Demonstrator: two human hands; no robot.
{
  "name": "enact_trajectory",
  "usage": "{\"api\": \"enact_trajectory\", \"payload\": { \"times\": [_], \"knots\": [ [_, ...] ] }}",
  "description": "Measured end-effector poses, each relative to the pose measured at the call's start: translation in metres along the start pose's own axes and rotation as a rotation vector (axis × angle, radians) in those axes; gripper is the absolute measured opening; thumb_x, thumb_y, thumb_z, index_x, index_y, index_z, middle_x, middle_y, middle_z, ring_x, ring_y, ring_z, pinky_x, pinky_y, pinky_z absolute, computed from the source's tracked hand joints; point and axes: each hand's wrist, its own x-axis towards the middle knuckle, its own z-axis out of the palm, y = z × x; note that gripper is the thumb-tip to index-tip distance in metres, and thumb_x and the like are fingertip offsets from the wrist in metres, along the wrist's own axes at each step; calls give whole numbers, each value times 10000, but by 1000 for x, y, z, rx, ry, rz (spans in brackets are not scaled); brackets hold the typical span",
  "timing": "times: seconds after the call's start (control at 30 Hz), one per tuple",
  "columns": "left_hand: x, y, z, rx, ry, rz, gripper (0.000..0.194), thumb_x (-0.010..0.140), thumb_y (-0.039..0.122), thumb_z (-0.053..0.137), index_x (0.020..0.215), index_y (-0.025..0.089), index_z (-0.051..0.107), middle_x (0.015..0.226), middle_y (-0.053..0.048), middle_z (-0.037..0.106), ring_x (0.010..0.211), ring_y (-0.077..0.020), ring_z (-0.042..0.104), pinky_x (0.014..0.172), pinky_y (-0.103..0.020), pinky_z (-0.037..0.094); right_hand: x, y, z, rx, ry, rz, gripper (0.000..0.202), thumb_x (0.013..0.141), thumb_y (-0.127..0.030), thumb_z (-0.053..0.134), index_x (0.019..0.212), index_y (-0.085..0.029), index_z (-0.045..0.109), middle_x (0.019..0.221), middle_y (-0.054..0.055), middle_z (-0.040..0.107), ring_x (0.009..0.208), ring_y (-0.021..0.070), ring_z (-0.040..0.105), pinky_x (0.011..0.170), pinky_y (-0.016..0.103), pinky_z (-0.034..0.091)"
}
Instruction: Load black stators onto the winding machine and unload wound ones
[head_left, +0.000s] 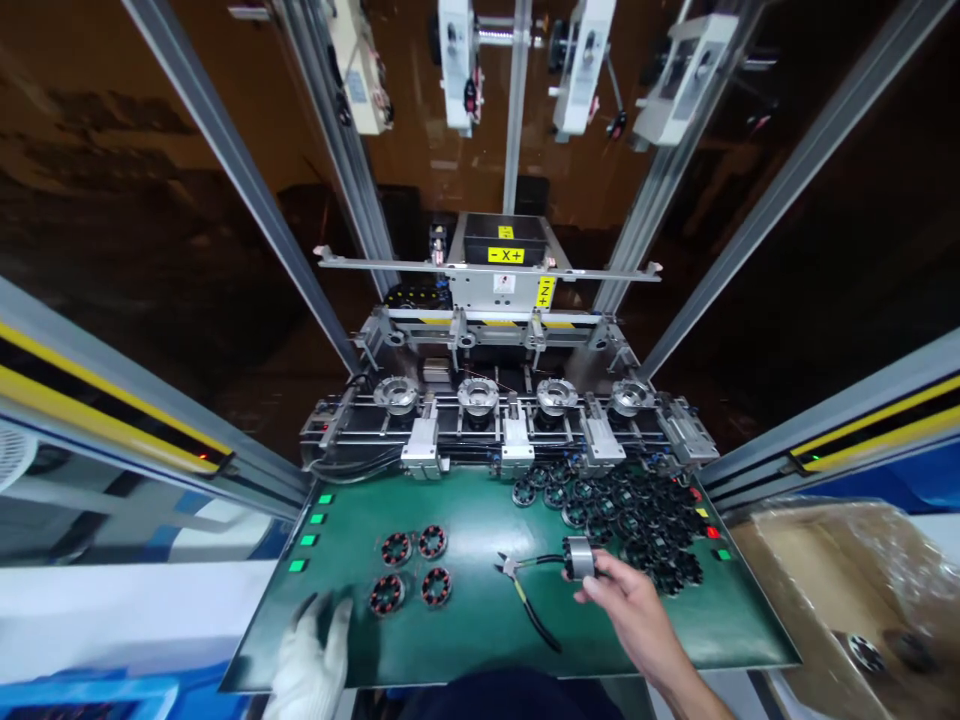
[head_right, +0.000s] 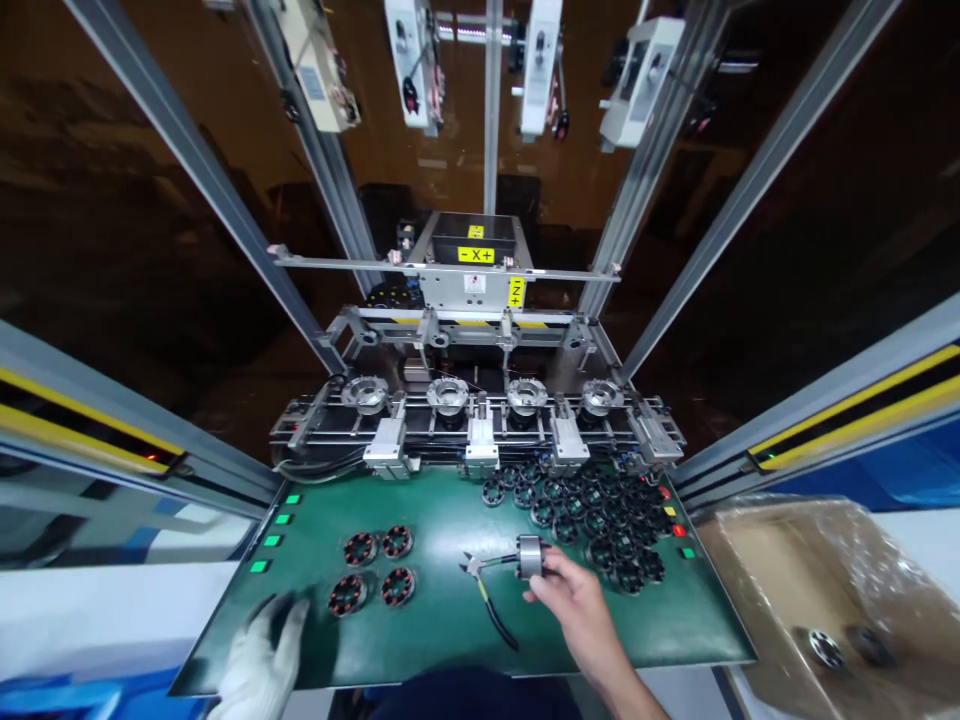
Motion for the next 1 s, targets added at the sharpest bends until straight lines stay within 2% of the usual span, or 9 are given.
{"api": "enact_trajectory", "payload": {
  "times": [0.2,0.33,0.43,0.53,0.57,0.6,0.73,0.87,1.0],
  "knots": [
    [-2,-21,32,18,225,272,799,994,679,278,1252,67,721,1332,-172,648,1200,-307,635,1063,-443,518,18,-24,45,158,-276,110,495,889,-612,760,1088,-159,787,1049,136,701,901,173,625,812,289,529],
    [-7,-32,48,164,470,547,500,1067,494,413,1207,126,721,1277,-108,672,1139,-290,637,929,-453,550,68,-48,68,20,-420,71,517,937,-643,690,1118,-168,780,1171,149,683,1010,206,648,888,333,538],
    [-11,-32,50,223,563,622,384,1071,421,468,1230,129,658,1269,-101,652,1158,-268,612,913,-421,558,136,-91,110,-331,-540,-182,681,895,-759,636,1002,-101,770,1402,241,576,1069,280,669,931,422,571],
    [-13,-26,45,245,597,635,332,1066,381,474,1262,143,598,1274,-105,634,1167,-275,603,891,-429,570,211,-134,178,-574,-540,-666,472,948,-544,582,757,-114,627,1404,246,572,1240,322,632,968,422,583],
    [-13,-24,44,249,606,639,324,1066,378,470,1258,147,590,1267,-106,633,1157,-274,606,882,-430,574,232,-144,203,-691,-520,-790,379,969,-422,548,786,-105,645,1394,240,575,1113,277,683,923,410,598],
    [-13,-22,42,250,615,642,320,1067,381,464,1255,152,586,1257,-105,635,1148,-272,608,875,-429,577,251,-151,227,-850,-501,-877,287,972,-306,552,874,-84,703,1412,239,569,1170,268,672,1013,404,570],
    [-17,-16,35,237,627,625,325,1077,413,444,1244,170,579,1235,-96,649,1157,-271,594,861,-434,586,285,-158,297,-1198,-551,-944,273,967,-105,557,1105,15,761,1494,225,540,1356,305,583,1215,388,418],
    [-32,-10,32,204,564,550,339,1018,347,544,1309,173,556,1315,-99,628,1259,-277,539,982,-479,563,289,-140,310,-1280,-614,-943,303,972,-92,530,1059,75,768,1440,269,574,1383,374,556,1235,428,398],
    [-40,-3,29,140,507,506,509,848,261,710,1317,179,532,1333,-92,604,1324,-286,463,1067,-501,502,324,-115,303,-1329,-572,-988,368,866,-192,583,1048,58,784,1378,326,588,1233,444,643,1094,582,509]
  ]
}}
